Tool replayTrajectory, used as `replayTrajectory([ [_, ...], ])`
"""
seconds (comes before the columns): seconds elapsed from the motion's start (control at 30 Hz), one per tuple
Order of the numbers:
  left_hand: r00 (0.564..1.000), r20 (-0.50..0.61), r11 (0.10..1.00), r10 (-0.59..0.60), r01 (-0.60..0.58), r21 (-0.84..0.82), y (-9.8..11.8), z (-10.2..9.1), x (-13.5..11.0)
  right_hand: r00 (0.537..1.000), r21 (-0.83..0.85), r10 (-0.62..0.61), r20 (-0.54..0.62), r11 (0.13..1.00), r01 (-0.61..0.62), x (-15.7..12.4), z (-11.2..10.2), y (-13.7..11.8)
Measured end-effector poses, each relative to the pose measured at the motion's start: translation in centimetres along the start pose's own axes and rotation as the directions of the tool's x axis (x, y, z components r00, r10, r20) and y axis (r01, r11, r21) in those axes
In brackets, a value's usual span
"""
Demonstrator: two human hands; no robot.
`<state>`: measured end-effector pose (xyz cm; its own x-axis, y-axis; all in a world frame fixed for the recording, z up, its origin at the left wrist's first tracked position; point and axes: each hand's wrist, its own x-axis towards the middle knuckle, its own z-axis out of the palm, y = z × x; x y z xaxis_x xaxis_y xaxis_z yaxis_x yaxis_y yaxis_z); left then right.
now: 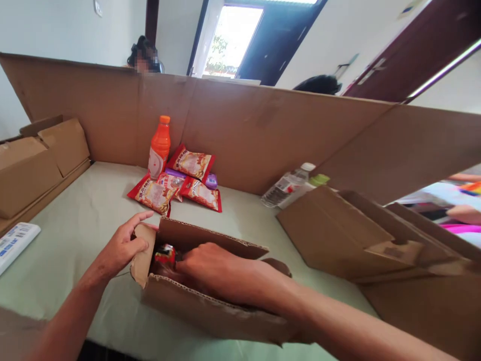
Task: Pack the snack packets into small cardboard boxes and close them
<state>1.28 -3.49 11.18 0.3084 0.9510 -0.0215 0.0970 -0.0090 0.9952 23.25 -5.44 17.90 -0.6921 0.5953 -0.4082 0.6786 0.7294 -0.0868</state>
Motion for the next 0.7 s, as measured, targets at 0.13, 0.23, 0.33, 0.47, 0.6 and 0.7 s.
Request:
replayTrajectory([
  [0.13, 0.998, -0.026, 0.995, -0.061, 0.059, -0.077, -0.8, 0.1, 0.1, 1.0, -0.043, 0.013, 0.028, 0.999, -0.011, 1.1, 0.9, 0.1],
  [0.23, 0.999, -0.035, 0.996, -0.007, 0.004, -0.092, -1.6, 0.0, 0.2, 0.999, -0.026, 0.038, 0.015, 0.999, -0.037, 0.2, 1.0, 0.2],
  [0.33, 0.995, -0.061, 0.984, 0.083, -0.092, -0.153, -2.4, 0.2, -0.3, 0.996, 0.013, 0.043, -0.079, 0.999, -0.042, -0.5, 0.7, 0.1],
  [0.47, 0.959, -0.204, 0.96, 0.196, -0.23, -0.158, -3.3, 0.8, -2.1, 0.974, 0.158, -0.01, -0.228, 0.986, 0.047, -0.5, 0.3, -0.2],
  [0.6, 0.917, -0.229, 0.937, 0.327, -0.347, -0.051, -3.4, 1.4, -4.3, 0.968, 0.277, -0.125, -0.219, 0.943, 0.185, -1.1, 0.4, 1.1],
  [0.7, 0.861, -0.155, 0.875, 0.484, -0.479, 0.071, -3.3, 1.4, -5.1, 0.927, 0.362, -0.028, -0.374, 0.916, 0.174, -4.0, 0.5, 1.9],
])
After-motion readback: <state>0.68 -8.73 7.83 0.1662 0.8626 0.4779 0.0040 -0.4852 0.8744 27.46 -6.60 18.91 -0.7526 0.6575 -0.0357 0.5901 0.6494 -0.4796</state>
